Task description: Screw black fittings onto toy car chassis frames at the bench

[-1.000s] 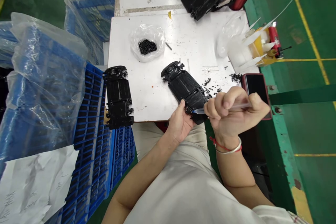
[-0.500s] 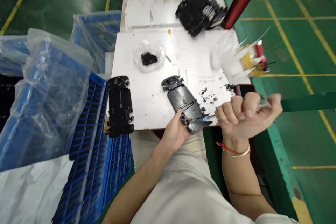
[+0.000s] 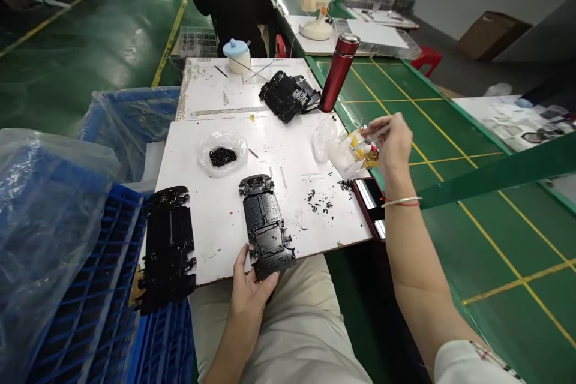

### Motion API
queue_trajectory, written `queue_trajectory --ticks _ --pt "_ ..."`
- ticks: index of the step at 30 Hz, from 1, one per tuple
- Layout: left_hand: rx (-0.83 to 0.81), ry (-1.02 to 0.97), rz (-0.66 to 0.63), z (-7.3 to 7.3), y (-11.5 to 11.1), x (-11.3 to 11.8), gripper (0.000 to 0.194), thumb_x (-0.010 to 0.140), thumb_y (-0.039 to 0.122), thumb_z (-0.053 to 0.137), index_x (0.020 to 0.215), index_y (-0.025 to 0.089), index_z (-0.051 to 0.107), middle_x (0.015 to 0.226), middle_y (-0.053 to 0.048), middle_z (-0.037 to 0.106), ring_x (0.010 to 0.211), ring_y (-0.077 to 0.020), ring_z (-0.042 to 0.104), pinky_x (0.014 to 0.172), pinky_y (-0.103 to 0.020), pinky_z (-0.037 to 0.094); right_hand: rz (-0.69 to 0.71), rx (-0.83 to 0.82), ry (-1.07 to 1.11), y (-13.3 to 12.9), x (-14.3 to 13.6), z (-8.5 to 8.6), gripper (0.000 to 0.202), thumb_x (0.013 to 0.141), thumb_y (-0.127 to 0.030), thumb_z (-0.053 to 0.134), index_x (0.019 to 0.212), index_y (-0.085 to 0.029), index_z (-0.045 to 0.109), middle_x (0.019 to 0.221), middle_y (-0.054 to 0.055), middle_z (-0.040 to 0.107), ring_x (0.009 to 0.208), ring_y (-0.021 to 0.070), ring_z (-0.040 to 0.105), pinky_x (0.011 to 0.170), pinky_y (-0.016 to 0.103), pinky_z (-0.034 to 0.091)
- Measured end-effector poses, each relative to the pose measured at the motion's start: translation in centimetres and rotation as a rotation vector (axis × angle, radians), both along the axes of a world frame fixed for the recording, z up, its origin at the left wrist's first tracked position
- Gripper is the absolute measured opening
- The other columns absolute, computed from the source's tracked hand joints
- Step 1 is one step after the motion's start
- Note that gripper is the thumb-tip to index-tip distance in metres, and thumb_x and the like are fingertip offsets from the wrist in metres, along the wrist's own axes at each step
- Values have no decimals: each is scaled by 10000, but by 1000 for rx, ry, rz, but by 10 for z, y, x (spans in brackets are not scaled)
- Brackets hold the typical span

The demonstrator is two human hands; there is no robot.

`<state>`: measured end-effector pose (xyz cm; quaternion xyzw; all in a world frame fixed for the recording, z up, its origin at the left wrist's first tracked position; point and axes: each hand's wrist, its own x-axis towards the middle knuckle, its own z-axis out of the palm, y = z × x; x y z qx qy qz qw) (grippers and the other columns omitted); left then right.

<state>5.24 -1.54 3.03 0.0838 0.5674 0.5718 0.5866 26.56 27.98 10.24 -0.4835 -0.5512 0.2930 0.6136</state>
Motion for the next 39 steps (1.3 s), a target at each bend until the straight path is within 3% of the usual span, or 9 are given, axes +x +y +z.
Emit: queue_trajectory --ticks 4,8,10,13,18,23,29,35,39 --pt "-8 153 -82 -12 -3 -11 1082 665 396 828 1500 215 165 1131 -110 682 1074 -216 654 1029 -355 473 -43 -170 -194 14 5 -23 377 930 -479 364 748 -190 524 715 48 602 689 172 612 731 347 489" --pt "-5 216 -155 -18 -4 -23 1061 685 426 807 1498 187 168 1068 -109 704 981 -234 694 918 -363 557 -356 113 -366 -5 15 -20 185 908 -384 443 935 -203 468 953 77 549 952 223 579 894 427 438" --pt "-16 228 -174 -17 -4 -29 1084 690 433 797 1503 158 135 918 -73 727 829 -227 723 830 -382 597 -410 215 -390 -27 16 -16 152 880 -319 477 977 -203 474 978 75 528 940 220 571 870 419 446" --pt "-79 318 -212 -11 -2 -35 1029 737 406 753 1509 135 128 740 -18 710 676 -206 715 695 -362 620 -193 72 -429 -63 8 -19 107 811 -255 540 901 -197 549 852 34 572 765 181 573 725 350 472" --pt "-144 451 -250 -4 -1 -40 901 801 377 681 1512 171 168 703 3 705 618 -177 693 589 -305 603 319 -251 -738 -106 -10 -54 124 834 -282 553 867 -184 622 783 33 637 700 169 563 671 313 451" --pt "-146 472 -247 -7 -1 -40 888 804 379 674 1512 184 176 695 7 706 607 -171 684 568 -288 587 404 -224 -933 -112 -17 -79 74 847 -215 537 842 -191 606 830 62 630 814 215 547 773 350 431" --pt "-106 475 -222 -10 -3 -37 902 802 408 670 1513 165 171 692 7 697 603 -166 667 552 -277 567 440 -190 -1012 -110 -25 -86 84 856 -187 506 795 -203 561 833 103 599 838 271 505 783 398 402" --pt "-106 577 -233 -6 -11 -44 789 838 463 608 1491 191 258 661 26 645 513 -146 591 442 -248 489 419 -176 -969 -117 -25 -76 122 900 -193 434 813 -196 520 844 123 587 819 268 514 776 410 399" --pt "-17 1006 -208 6 -18 -53 430 873 411 595 1265 236 575 740 9 657 603 -139 602 564 -255 517 585 -314 -707 -144 -30 -57 110 927 -287 482 913 -199 546 822 42 614 738 184 558 686 315 441"
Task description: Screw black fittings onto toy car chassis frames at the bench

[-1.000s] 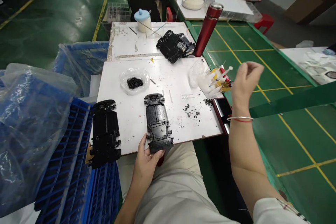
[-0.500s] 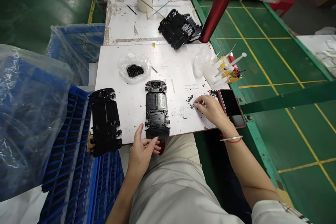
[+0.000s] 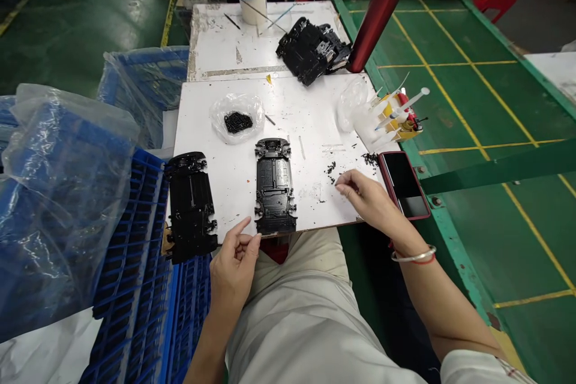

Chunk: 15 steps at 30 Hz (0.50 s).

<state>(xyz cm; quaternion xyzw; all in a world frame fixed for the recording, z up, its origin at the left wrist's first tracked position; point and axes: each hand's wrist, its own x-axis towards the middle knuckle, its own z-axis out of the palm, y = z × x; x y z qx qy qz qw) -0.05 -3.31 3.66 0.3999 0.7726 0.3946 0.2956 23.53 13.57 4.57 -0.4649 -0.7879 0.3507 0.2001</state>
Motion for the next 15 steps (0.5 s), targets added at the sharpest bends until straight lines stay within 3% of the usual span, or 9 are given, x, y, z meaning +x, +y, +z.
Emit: queue_trajectory --ticks 3,6,10,15 --pt "268 270 -235 11 1 2 236 883 257 608 1112 236 664 869 -22 687 751 -148 641 725 -268 549 166 -479 256 -31 -15 12 153 910 -340 554 916 -191 593 799 14 636 740 150 595 686 284 471" --pt "476 366 -484 20 7 9 263 866 143 623 1115 220 658 922 -45 689 835 -154 655 781 -265 562 287 -781 369 -56 -30 16 173 893 -354 604 925 -184 599 783 3 646 735 132 613 697 277 493" --pt "558 361 -639 25 11 14 227 863 94 612 1056 201 665 836 -39 686 768 -143 648 707 -248 575 300 -914 516 -71 -38 12 230 852 -359 673 865 -190 518 765 -13 636 706 112 606 679 267 501" --pt "543 311 -735 26 7 11 185 860 70 606 1010 168 653 833 -56 685 756 -140 630 683 -247 568 308 -943 553 -77 -36 5 295 793 -379 737 847 -183 523 726 -21 629 656 105 596 638 257 490"
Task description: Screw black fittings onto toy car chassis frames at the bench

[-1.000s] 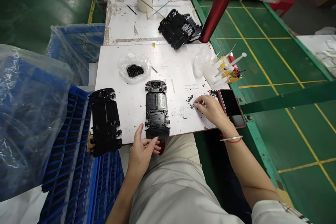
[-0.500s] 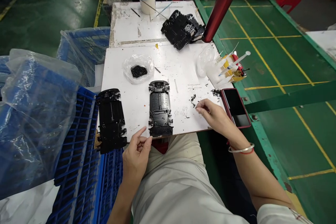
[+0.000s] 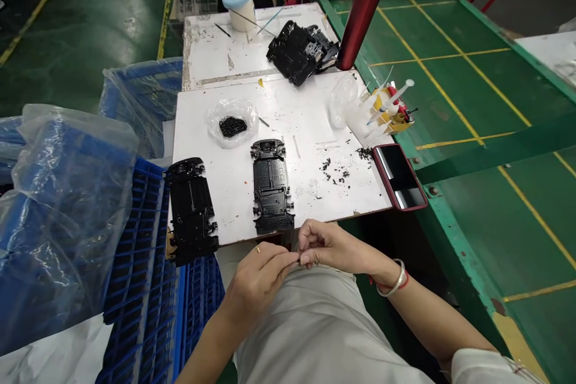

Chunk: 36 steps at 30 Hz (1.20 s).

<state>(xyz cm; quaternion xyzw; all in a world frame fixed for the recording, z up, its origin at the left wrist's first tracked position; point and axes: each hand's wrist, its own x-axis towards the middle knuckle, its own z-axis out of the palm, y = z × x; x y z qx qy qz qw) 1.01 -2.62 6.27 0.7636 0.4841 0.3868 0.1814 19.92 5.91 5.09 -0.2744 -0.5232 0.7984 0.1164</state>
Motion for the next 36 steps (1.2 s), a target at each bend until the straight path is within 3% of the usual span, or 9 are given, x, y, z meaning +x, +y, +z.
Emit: queue_trajectory --ticks 4,9,11,16,20,24,26,30,36 --pt "-24 7 -45 0 -2 -3 197 859 56 591 1009 173 644 851 -56 682 773 -143 624 711 -262 562 -62 -4 -16 -5 1 -4 266 830 -404 688 867 -175 556 710 -3 640 640 120 604 626 269 501" --pt "-52 -1 62 -1 1 -9 177 870 74 576 1001 174 640 870 -57 676 833 -150 635 772 -271 556 -392 526 -323 -10 2 -21 168 902 -387 580 896 -219 590 777 26 635 698 160 585 629 294 481" --pt "-65 19 116 -3 3 -13 155 879 101 575 992 184 640 873 -51 675 842 -152 637 779 -273 552 -439 696 -388 -15 -2 -29 143 904 -367 578 932 -227 591 814 40 625 709 176 583 634 307 487" --pt "-46 69 150 -11 10 -18 139 896 128 561 990 188 645 873 -44 684 840 -152 639 786 -274 544 -441 911 -374 -25 -23 -44 153 940 -314 535 1053 -213 557 959 91 588 755 189 585 718 337 519" --pt "9 117 140 -12 21 -20 121 896 130 569 977 176 646 865 -47 687 836 -156 629 782 -290 544 -518 1013 -378 -23 -34 -47 110 959 -251 495 998 -202 584 915 82 571 799 201 609 723 333 533" --pt "95 204 83 -5 40 -21 100 904 133 560 961 162 637 867 -54 696 835 -167 622 775 -317 536 -634 1020 -354 -20 -29 -40 82 917 -244 577 956 -193 629 1071 110 592 698 149 631 640 293 561" --pt "125 236 41 -2 52 -19 99 917 134 538 951 155 629 877 -57 707 831 -165 627 776 -318 532 -667 959 -322 -19 -24 -34 67 901 -238 603 946 -199 635 1167 120 604 778 164 674 643 275 575" --pt "217 291 -51 -1 75 -14 109 927 124 516 949 147 621 896 -56 715 814 -158 633 761 -302 518 -683 854 -269 -18 -12 -22 50 897 -212 604 939 -236 616 962 49 692 1146 242 622 746 263 582" --pt "258 385 -149 1 94 -7 150 944 147 483 939 134 633 875 -60 697 791 -155 616 738 -271 516 -676 829 -253 -15 -3 -10 72 892 -184 608 937 -240 605 910 24 708 1170 230 612 828 267 578"
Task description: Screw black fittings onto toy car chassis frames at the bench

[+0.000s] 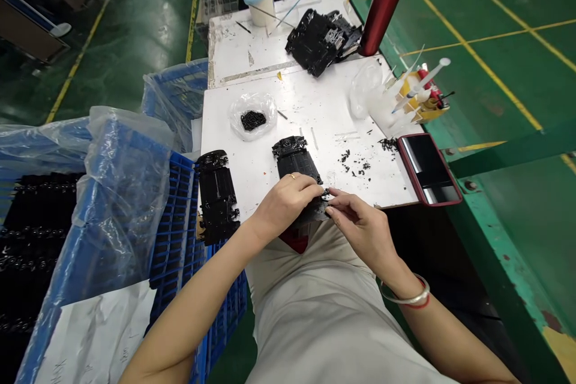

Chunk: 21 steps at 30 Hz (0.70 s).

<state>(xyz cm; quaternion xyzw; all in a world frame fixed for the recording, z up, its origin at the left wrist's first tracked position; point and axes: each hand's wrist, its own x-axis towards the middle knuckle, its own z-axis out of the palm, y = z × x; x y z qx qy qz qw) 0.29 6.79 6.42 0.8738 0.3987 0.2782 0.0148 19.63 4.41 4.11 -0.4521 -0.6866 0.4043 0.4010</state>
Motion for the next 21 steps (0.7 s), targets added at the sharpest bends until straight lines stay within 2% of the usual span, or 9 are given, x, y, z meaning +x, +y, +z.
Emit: queue_trajectory --ticks 3,8,12,21 --pt "5 58 -29 4 4 1 203 962 154 435 929 129 634 873 -69 693 782 -158 615 736 -267 520 2 13 -9 1 1 6 71 887 -177 611 932 -232 612 972 41 717 1154 235 622 808 264 592" --pt "-6 137 -86 8 8 -1 182 945 115 453 925 107 633 844 -73 683 785 -170 619 732 -277 522 13 12 -21 1 0 10 58 887 -176 601 913 -227 614 977 52 724 1131 246 636 671 227 603" --pt "40 167 -120 6 11 -4 174 938 91 452 931 102 625 829 -71 680 780 -170 626 723 -284 525 16 10 -25 1 1 9 48 886 -181 605 913 -219 618 1019 59 726 1068 234 670 696 233 606" --pt "191 122 -224 -1 16 -7 152 930 68 451 916 103 598 813 -87 693 785 -170 651 732 -295 549 23 14 -61 2 0 10 42 872 -190 626 909 -210 628 985 66 742 957 224 708 574 214 576"
